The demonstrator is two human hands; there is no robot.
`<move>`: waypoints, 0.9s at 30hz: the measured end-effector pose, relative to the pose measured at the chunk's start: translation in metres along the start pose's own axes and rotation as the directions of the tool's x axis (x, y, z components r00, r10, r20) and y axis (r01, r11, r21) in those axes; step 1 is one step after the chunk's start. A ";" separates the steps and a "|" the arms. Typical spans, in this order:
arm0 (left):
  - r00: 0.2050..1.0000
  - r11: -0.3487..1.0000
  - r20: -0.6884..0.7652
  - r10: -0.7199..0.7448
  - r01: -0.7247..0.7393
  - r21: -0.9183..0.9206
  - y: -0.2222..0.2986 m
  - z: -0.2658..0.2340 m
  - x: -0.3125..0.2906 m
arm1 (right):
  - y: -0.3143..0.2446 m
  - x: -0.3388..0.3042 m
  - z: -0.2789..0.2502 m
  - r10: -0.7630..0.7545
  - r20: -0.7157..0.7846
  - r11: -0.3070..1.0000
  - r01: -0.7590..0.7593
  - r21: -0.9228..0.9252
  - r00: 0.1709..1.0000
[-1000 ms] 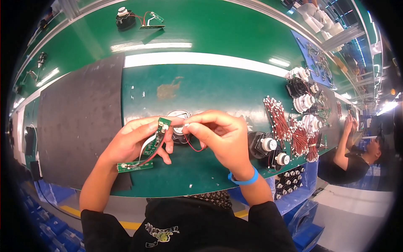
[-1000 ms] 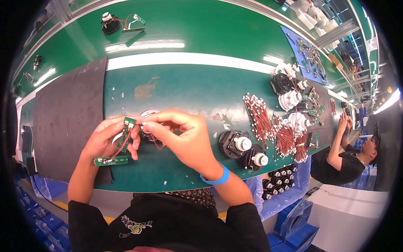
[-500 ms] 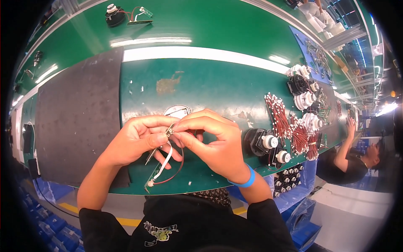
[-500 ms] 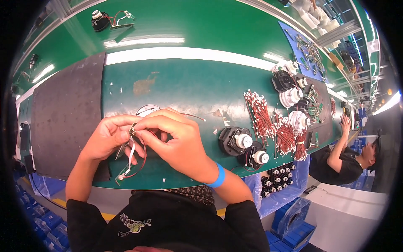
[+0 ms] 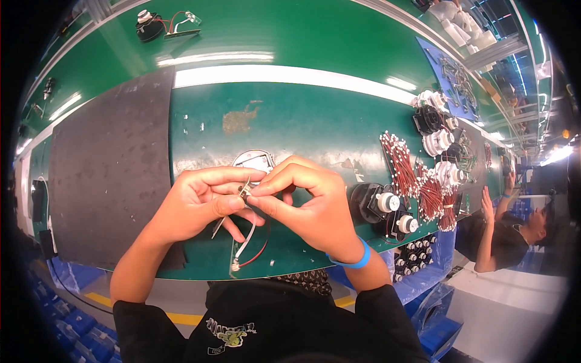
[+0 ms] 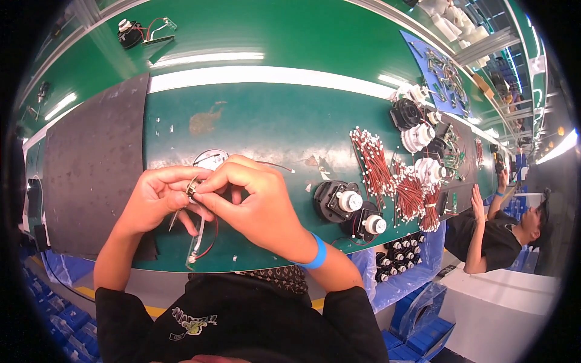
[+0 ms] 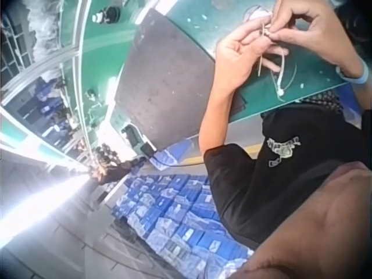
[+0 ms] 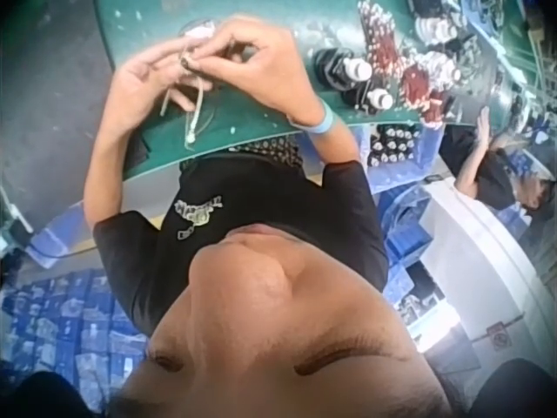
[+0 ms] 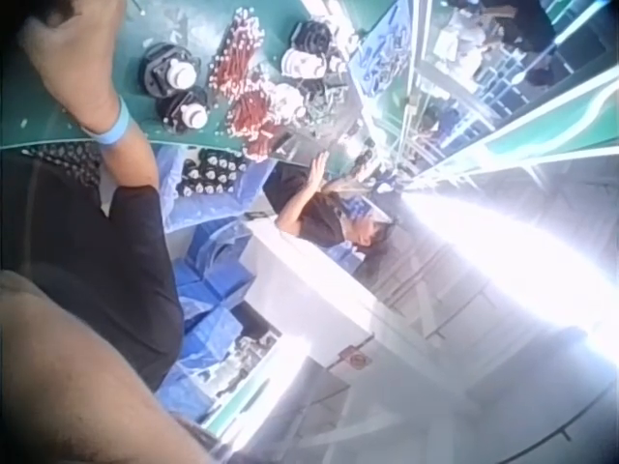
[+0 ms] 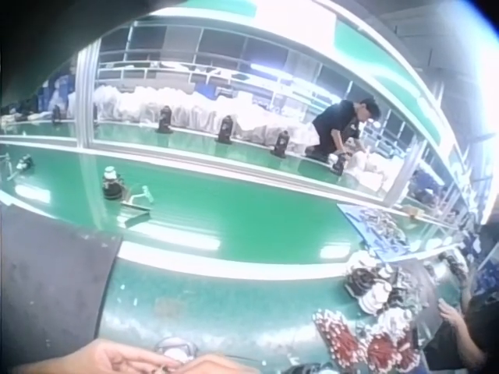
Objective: The person assembles electronic components by hand, taking wires and PCBs from blue bins and foam packaging and placing them into an electronic housing.
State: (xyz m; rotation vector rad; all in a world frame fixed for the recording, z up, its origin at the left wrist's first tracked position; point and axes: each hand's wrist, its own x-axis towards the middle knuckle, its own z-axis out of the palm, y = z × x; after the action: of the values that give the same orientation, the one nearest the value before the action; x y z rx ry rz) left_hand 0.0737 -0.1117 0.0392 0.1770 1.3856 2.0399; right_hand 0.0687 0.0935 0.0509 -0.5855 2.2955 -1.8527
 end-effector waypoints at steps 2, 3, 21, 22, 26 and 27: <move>1.000 1.000 -0.005 0.004 -0.004 0.010 0.000 0.002 -0.001 | 0.001 -0.002 0.004 -0.049 -0.063 0.998 0.046 -0.039 0.997; 1.000 1.000 -0.009 0.017 -0.017 0.020 0.001 0.003 -0.001 | 0.001 -0.002 0.004 -0.051 -0.064 0.998 0.048 -0.040 0.997; 0.999 0.999 -0.001 0.037 -0.037 0.032 0.000 0.002 -0.001 | 0.000 -0.002 0.007 -0.207 -0.123 0.972 0.190 -0.138 0.971; 0.999 0.999 -0.003 0.037 -0.037 0.034 0.000 0.002 -0.001 | 0.001 -0.002 0.008 -0.236 -0.126 0.963 0.215 -0.161 0.964; 0.999 0.999 -0.011 0.034 -0.033 0.023 -0.002 0.002 -0.001 | 0.003 -0.003 0.009 -0.357 -0.126 0.911 0.314 -0.269 0.926; 0.999 0.999 -0.016 0.035 -0.034 0.022 -0.002 0.002 -0.001 | 0.004 -0.003 0.009 -0.356 -0.127 0.911 0.313 -0.269 0.926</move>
State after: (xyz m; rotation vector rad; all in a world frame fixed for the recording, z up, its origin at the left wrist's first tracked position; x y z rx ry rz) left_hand 0.0760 -0.1101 0.0386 0.1955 1.4236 2.0594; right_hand 0.0734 0.0868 0.0450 -0.9430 2.7091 -1.8313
